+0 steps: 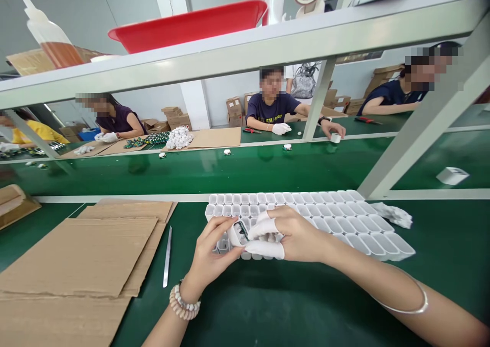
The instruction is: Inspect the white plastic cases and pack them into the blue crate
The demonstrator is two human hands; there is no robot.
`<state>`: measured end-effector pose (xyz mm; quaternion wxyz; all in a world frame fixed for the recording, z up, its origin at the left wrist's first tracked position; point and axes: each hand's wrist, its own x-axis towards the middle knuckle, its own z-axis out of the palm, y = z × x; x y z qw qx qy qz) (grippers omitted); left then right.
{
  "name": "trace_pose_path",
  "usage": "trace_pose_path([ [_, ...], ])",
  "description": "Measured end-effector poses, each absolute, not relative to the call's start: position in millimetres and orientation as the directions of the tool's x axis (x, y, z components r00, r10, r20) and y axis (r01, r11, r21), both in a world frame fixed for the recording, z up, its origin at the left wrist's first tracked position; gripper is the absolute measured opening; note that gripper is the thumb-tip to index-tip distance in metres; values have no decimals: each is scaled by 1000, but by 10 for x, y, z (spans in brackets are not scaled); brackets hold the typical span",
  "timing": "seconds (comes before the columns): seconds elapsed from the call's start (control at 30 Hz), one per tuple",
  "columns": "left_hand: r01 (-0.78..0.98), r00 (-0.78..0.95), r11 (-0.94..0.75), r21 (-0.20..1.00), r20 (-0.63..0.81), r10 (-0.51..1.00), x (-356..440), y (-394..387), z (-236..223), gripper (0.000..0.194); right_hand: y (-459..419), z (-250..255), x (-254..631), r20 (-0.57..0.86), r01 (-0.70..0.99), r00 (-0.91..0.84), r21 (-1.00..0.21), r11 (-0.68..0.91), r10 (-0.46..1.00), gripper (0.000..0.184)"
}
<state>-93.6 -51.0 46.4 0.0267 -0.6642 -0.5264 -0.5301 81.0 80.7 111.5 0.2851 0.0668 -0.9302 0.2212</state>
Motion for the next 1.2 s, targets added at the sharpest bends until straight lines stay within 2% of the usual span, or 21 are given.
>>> trace_pose_path([
  [0.1, 690, -161, -435, 578, 709, 686, -941, -517, 486, 46, 821, 1061, 796, 660, -245, -747, -163, 956, -79, 43],
  [0.17, 671, -187, -425, 607, 694, 696, -943, -520, 497, 47, 823, 1024, 784, 645, -201, -751, -18, 979, -142, 48],
  [0.23, 648, -199, -430, 629, 684, 702, -945, -521, 500, 47, 824, 999, 774, 611, -176, -773, 50, 983, -169, 53],
  [0.53, 582, -207, -440, 684, 648, 733, -955, -519, 477, 51, 798, 989, 746, 676, -200, -706, 95, 975, -210, 49],
  [0.77, 573, -199, -444, 689, 642, 740, -960, -539, 479, 53, 815, 960, 763, 599, -177, -757, 199, 964, -263, 54],
  [0.93, 514, -237, -436, 739, 611, 756, -989, -529, 460, 51, 833, 996, 771, 438, -174, -851, 282, 943, -288, 58],
  [1.0, 477, -251, -432, 766, 589, 768, -1001, -526, 447, 51, 840, 1014, 772, 373, -177, -887, 270, 946, -272, 58],
  [1.07, 436, -245, -434, 788, 568, 786, -1010, -524, 432, 51, 852, 1046, 776, 347, -184, -905, 203, 962, -247, 55],
  [1.13, 385, -232, -456, 802, 563, 794, -1017, -512, 414, 49, 871, 1091, 780, 385, -175, -906, 38, 984, -176, 47],
  [1.2, 335, -246, -478, 812, 566, 787, -1024, -482, 388, 51, 892, 1132, 777, 439, -131, -898, -196, 972, -33, 42],
])
